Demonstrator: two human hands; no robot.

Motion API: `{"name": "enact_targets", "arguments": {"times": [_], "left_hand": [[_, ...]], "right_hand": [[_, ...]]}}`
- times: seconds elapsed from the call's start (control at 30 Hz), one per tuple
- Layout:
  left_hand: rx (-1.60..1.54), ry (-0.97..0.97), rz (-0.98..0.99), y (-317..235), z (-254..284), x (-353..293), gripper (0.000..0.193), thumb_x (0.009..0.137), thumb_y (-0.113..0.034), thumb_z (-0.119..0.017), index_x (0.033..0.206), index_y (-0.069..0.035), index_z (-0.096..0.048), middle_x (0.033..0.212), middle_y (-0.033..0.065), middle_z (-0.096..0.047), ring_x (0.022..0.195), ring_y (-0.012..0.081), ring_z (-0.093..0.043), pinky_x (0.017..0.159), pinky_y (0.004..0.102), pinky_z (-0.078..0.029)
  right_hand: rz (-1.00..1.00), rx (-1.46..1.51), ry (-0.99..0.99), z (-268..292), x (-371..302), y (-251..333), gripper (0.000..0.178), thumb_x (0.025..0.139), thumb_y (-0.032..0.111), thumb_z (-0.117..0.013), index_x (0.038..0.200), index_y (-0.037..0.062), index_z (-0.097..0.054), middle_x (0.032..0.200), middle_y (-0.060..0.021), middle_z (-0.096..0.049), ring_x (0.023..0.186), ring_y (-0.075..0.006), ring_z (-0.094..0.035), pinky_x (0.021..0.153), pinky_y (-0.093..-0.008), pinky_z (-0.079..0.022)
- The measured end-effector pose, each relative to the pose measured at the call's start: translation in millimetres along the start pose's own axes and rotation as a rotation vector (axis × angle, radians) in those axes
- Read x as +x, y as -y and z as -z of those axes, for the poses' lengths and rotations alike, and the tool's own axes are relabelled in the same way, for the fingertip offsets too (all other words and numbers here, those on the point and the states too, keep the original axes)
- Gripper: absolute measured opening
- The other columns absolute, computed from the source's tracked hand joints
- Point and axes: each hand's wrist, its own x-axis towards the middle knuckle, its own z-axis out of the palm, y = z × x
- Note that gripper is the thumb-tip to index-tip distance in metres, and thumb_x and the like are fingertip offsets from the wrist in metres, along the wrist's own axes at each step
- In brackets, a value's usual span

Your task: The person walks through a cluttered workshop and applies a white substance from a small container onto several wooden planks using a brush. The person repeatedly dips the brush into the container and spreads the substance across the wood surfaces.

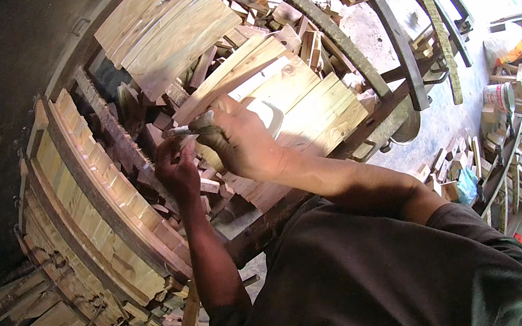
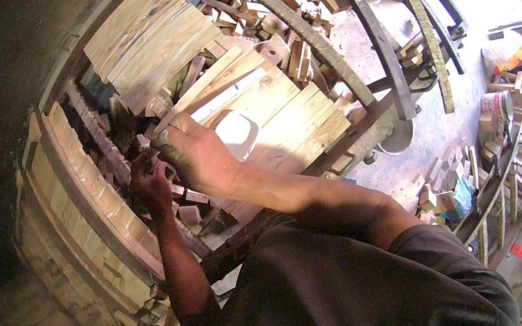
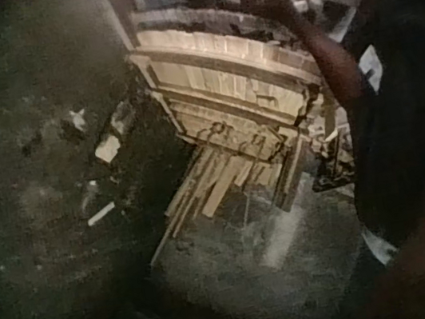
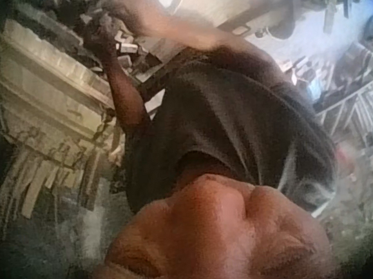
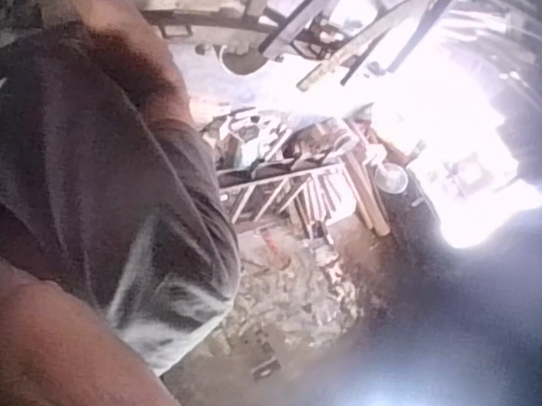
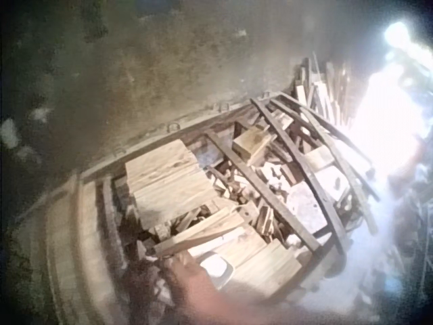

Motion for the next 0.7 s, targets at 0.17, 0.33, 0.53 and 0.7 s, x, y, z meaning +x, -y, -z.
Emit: {"name": "enact_targets", "arguments": {"times": [0.17, 0.33, 0.53, 0.7], "left_hand": [[-0.046, -0.065, -0.046, 18.3, -6.4, -5.2, 0.030, 0.075, 0.001, -0.077, 0.104, -0.002, -0.069, 0.095, 0.0067, -0.067, 0.087, 0.0190, -0.063, 0.080, 0.0321, -0.051], [-0.262, -0.094, 0.052, 32.1, -10.9, -10.1, 0.032, 0.074, -0.001, -0.079, 0.104, -0.001, -0.068, 0.096, 0.0079, -0.067, 0.091, 0.0210, -0.065, 0.083, 0.0329, -0.051], [0.007, -0.006, 0.110, -0.7, -0.1, -3.3, 0.028, 0.077, -0.012, -0.074, 0.102, -0.002, -0.069, 0.095, 0.0104, -0.071, 0.087, 0.0176, -0.066, 0.081, 0.0315, -0.051], [-0.259, -0.072, 0.121, 3.4, -5.1, -8.4, 0.027, 0.073, -0.005, -0.080, 0.097, 0.000, -0.068, 0.092, 0.0099, -0.068, 0.086, 0.0213, -0.064, 0.081, 0.0342, -0.052]], "right_hand": [[-0.219, 0.193, -0.210, 11.0, -10.8, -54.9, 0.022, 0.084, -0.004, -0.070, 0.103, 0.0048, -0.062, 0.094, -0.0082, -0.065, 0.081, -0.0165, -0.063, 0.069, -0.0286, -0.051], [-0.271, 0.141, -0.259, 21.0, -16.5, -57.2, 0.022, 0.083, -0.007, -0.069, 0.102, 0.0025, -0.065, 0.089, -0.0049, -0.066, 0.078, -0.0128, -0.061, 0.070, -0.0243, -0.050], [-0.206, 0.334, -0.137, -15.3, -9.2, 2.2, 0.023, 0.082, -0.006, -0.071, 0.103, 0.0040, -0.070, 0.090, -0.0053, -0.063, 0.078, -0.0140, -0.061, 0.069, -0.0259, -0.049], [-0.574, 0.668, -0.132, 0.3, -10.2, -24.1, 0.015, 0.090, -0.001, -0.064, 0.105, 0.0009, -0.067, 0.085, -0.0082, -0.065, 0.073, -0.0142, -0.060, 0.065, -0.0275, -0.051]]}}
